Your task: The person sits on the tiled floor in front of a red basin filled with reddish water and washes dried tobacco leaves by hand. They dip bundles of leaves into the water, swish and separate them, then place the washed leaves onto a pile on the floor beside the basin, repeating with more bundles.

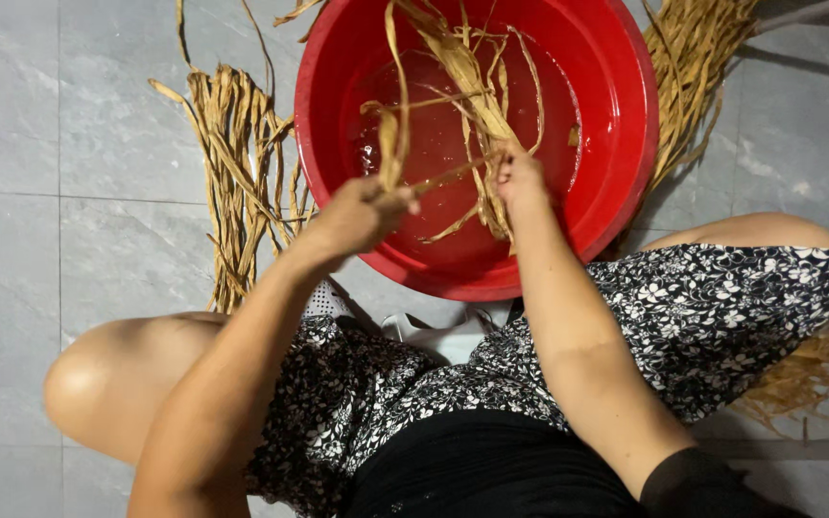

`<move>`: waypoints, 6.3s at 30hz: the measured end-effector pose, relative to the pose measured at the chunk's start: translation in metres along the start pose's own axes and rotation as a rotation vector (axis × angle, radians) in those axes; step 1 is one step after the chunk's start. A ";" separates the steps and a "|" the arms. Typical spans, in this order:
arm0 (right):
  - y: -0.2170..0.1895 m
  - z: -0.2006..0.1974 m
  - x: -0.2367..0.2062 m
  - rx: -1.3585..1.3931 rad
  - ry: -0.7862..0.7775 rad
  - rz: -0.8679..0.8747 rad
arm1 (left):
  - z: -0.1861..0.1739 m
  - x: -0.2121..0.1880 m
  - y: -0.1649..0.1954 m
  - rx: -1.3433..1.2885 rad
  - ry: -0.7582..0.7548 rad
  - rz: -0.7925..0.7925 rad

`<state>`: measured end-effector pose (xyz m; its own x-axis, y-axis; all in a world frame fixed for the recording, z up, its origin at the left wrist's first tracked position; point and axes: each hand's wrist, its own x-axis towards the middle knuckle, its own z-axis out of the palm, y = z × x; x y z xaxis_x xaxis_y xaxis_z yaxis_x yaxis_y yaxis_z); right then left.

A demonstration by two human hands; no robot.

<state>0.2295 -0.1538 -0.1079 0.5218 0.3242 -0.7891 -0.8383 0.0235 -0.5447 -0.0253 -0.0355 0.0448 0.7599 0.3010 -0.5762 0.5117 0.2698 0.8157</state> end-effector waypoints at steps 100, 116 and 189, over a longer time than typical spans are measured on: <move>0.043 0.058 -0.059 -0.270 -0.629 -0.142 | 0.004 0.092 -0.087 -0.002 0.335 0.174; -0.011 -0.036 0.021 0.103 0.190 -0.156 | -0.023 -0.025 0.009 0.038 0.141 0.004; 0.032 -0.026 0.005 -1.001 0.197 -0.461 | -0.044 0.011 0.002 -0.468 0.419 0.247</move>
<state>0.2097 -0.1758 -0.1364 0.8398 0.3236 -0.4360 -0.0997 -0.6974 -0.7097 -0.0336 0.0086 0.0385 0.5646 0.7085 -0.4233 0.0432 0.4869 0.8724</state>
